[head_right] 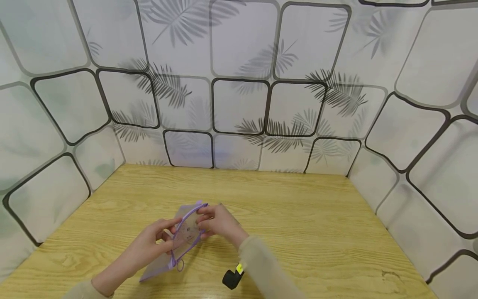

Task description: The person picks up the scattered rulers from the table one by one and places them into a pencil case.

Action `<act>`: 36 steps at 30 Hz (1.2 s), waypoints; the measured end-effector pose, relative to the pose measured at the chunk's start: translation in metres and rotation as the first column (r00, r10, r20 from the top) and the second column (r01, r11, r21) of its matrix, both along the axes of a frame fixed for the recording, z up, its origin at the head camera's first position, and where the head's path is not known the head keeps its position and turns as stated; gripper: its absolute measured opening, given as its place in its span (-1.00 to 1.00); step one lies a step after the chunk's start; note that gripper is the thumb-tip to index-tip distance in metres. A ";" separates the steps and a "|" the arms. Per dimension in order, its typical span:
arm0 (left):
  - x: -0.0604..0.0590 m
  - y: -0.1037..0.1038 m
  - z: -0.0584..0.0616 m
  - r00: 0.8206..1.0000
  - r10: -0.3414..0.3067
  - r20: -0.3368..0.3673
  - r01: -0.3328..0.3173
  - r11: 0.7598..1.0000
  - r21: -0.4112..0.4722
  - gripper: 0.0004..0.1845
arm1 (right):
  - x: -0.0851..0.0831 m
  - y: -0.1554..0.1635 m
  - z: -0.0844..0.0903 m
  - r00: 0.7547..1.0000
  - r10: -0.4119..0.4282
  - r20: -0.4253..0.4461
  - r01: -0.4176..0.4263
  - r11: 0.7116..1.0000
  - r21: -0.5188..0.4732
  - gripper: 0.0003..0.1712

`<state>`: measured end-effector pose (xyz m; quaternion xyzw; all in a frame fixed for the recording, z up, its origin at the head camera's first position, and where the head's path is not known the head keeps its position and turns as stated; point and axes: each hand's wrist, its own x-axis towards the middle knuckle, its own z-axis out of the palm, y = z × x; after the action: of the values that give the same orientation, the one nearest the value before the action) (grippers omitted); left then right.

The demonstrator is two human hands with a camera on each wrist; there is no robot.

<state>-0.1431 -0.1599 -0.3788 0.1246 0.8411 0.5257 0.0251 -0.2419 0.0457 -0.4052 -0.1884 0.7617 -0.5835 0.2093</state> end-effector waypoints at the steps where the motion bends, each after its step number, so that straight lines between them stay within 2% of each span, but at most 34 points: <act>1: 0.000 0.000 0.000 1.000 -0.001 0.000 0.001 1.000 0.000 -0.31 | 0.000 -0.001 -0.001 1.000 -0.003 -0.006 0.003 1.000 -0.001 -0.45; 9: 0.000 0.001 0.001 1.000 0.013 0.006 -0.013 1.000 0.005 -0.31 | 0.004 -0.003 -0.003 1.000 -0.012 -0.021 0.012 1.000 -0.019 -0.45; 16: 0.001 0.001 0.002 1.000 0.011 0.019 -0.011 1.000 0.013 -0.30 | 0.007 0.001 -0.003 0.995 -0.016 -0.095 0.021 0.999 0.044 -0.44; 28: 0.000 -0.001 0.001 1.000 -0.009 0.010 0.009 1.000 0.017 -0.31 | 0.008 0.002 -0.003 0.995 0.014 -0.098 -0.009 0.998 0.055 -0.45; 36: 0.000 -0.001 0.002 1.000 -0.013 0.000 0.013 1.000 0.016 -0.31 | 0.010 0.001 0.000 0.999 0.017 -0.035 -0.017 1.000 0.008 -0.45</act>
<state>-0.1427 -0.1613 -0.3766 0.1302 0.8361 0.5322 0.0273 -0.2316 0.0471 -0.4057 -0.2040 0.7660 -0.5753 0.2017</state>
